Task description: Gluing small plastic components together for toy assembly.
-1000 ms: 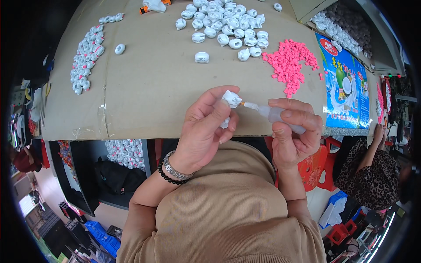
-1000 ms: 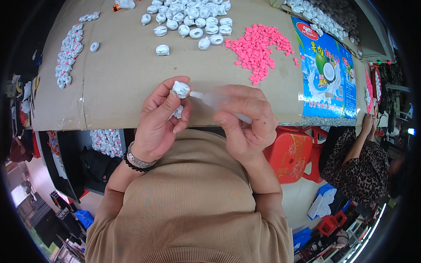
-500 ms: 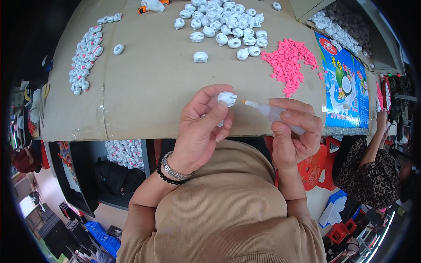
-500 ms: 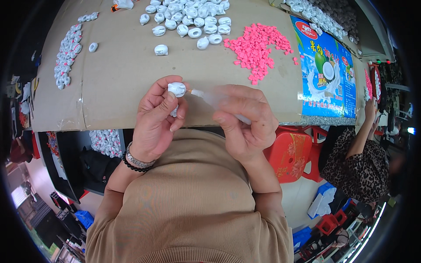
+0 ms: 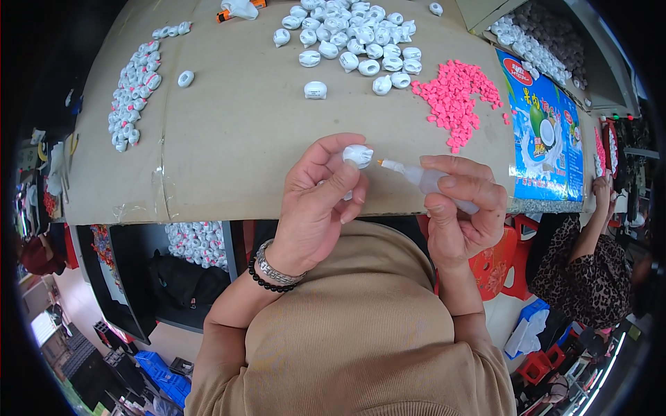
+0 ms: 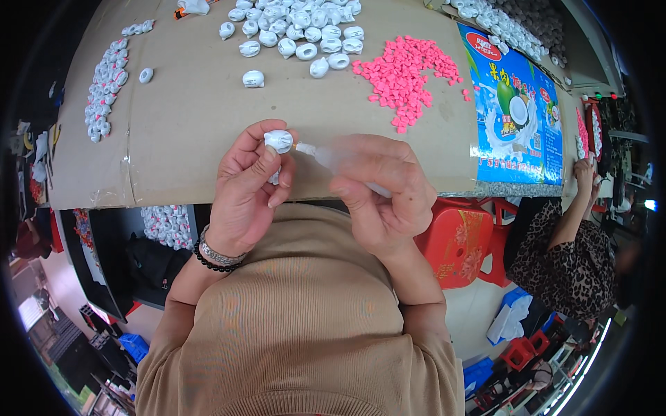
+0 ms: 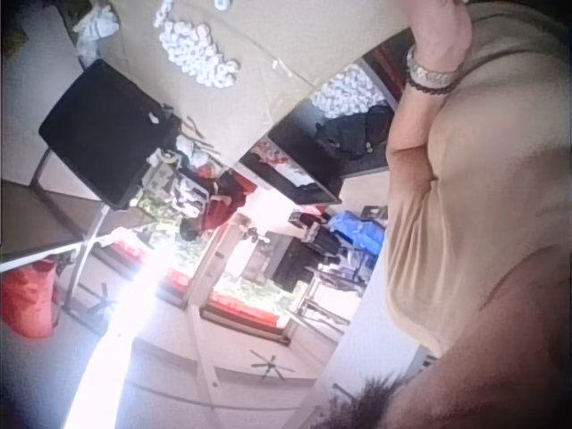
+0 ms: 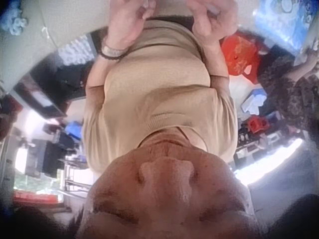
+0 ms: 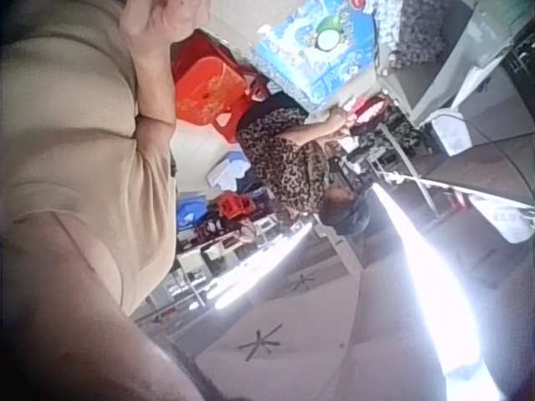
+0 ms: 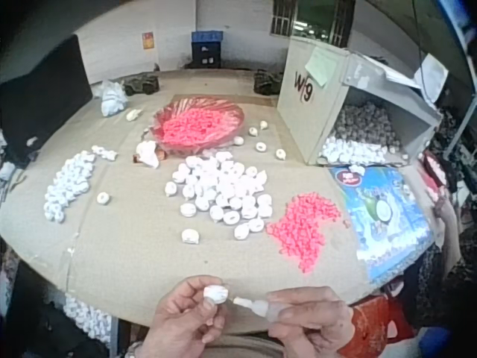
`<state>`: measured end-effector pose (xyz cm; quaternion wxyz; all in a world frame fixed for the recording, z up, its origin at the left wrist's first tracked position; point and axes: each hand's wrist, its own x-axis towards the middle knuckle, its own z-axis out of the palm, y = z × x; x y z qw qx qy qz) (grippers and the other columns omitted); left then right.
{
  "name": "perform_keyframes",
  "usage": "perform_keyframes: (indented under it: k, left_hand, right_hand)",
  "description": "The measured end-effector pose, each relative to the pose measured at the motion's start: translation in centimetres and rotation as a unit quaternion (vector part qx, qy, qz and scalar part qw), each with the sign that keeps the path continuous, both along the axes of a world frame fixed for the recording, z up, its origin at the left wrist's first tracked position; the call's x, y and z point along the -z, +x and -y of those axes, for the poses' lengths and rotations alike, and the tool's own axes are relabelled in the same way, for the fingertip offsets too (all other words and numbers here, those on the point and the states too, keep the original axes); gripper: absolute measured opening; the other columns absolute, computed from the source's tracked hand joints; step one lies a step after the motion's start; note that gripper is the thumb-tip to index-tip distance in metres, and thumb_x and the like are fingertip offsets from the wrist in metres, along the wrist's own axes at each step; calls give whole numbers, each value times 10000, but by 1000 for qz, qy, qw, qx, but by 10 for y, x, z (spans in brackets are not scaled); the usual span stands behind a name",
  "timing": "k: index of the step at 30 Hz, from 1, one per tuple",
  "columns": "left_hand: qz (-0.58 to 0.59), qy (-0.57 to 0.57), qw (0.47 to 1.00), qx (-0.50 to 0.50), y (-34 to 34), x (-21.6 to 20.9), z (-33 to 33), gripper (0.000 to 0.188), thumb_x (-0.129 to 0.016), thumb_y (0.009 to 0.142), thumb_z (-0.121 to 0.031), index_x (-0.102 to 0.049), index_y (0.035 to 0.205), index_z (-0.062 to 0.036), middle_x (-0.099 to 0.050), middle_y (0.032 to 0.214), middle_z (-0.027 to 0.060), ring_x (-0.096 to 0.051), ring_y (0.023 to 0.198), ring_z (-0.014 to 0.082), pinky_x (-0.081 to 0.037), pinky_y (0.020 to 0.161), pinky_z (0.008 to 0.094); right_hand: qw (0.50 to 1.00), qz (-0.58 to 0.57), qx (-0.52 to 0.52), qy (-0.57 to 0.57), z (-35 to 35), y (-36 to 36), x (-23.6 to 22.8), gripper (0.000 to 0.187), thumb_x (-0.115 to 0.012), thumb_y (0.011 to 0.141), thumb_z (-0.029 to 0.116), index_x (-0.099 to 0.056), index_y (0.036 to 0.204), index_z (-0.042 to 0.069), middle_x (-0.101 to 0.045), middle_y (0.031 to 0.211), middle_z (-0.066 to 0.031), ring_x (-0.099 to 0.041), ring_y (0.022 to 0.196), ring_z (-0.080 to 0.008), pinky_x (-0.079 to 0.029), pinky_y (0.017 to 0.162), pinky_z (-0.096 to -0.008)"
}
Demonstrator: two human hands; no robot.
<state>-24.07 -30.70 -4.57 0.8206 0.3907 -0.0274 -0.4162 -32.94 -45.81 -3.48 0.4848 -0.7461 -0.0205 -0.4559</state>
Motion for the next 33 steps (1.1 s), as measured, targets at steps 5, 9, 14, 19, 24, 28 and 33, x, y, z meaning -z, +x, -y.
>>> perform_keyframes:
  k: [5, 9, 14, 19, 24, 28, 33]
  left_hand:
    - [1, -2, 1000, -2, 0, 1, -1, 297, -562, 941, -125, -511, 1222, -42, -610, 1093, 53, -510, 692, 81, -331, 454, 184]
    - [-13, -6, 1000, -14, 2, -2, -1, 285, -569, 938, -115, -527, 1209, -39, -608, 998, 14, -505, 678, 68, -326, 462, 190]
    - [-22, 0, 1000, -16, 3, -3, -4, 286, -560, 944, -132, -527, 1210, -32, -605, 996, 18, -509, 673, 75, -329, 456, 189]
    - [-9, -4, 1000, -4, 3, 4, -7, 313, -557, 948, -178, -516, 1221, -30, -609, 1076, 65, -529, 691, 87, -346, 441, 176]
    - [-18, 5, 1000, 2, 3, 3, -6, 334, -562, 945, -189, -514, 1229, -18, -611, 1066, 61, -532, 687, 83, -348, 436, 176]
    - [-22, 10, 1000, 1, 2, 3, -6, 344, -569, 942, -197, -519, 1227, -11, -611, 1059, 57, -531, 686, 80, -347, 434, 174]
    - [-21, 18, 1000, -3, 0, -1, -7, 323, -564, 948, -193, -542, 1209, -6, -606, 990, 26, -524, 672, 71, -344, 448, 184]
  right_hand:
    - [1000, -20, -1, -7, 1, -2, 0, 207, -724, 791, 46, -578, 928, -6, -667, 904, -171, -646, 821, -238, -525, 686, -308]
    - [998, -26, -9, 57, 4, -6, 4, 261, -726, 791, 40, -538, 970, 7, -645, 959, -185, -629, 784, -199, -519, 638, -275]
    - [957, -38, -21, 288, 23, 4, -1, 339, -660, 751, -92, -472, 1002, 35, -594, 1041, -181, -580, 713, -141, -484, 517, -228]
    - [943, -136, 37, 302, 59, 10, -3, 371, -692, 739, -49, -505, 1052, 19, -577, 990, -118, -610, 700, -158, -501, 574, -271]
    - [936, -258, 63, 231, 81, 16, -1, 317, -691, 717, -74, -565, 998, 2, -573, 914, -44, -603, 744, -132, -498, 620, -269]
    - [920, -362, 128, -71, 84, 27, 1, 247, -721, 702, -31, -612, 917, 22, -564, 847, -67, -592, 781, -193, -476, 648, -333]
    - [870, -365, 161, -291, 79, 34, 6, 137, -733, 687, 73, -659, 796, 38, -557, 848, -92, -561, 849, -293, -465, 653, -428]
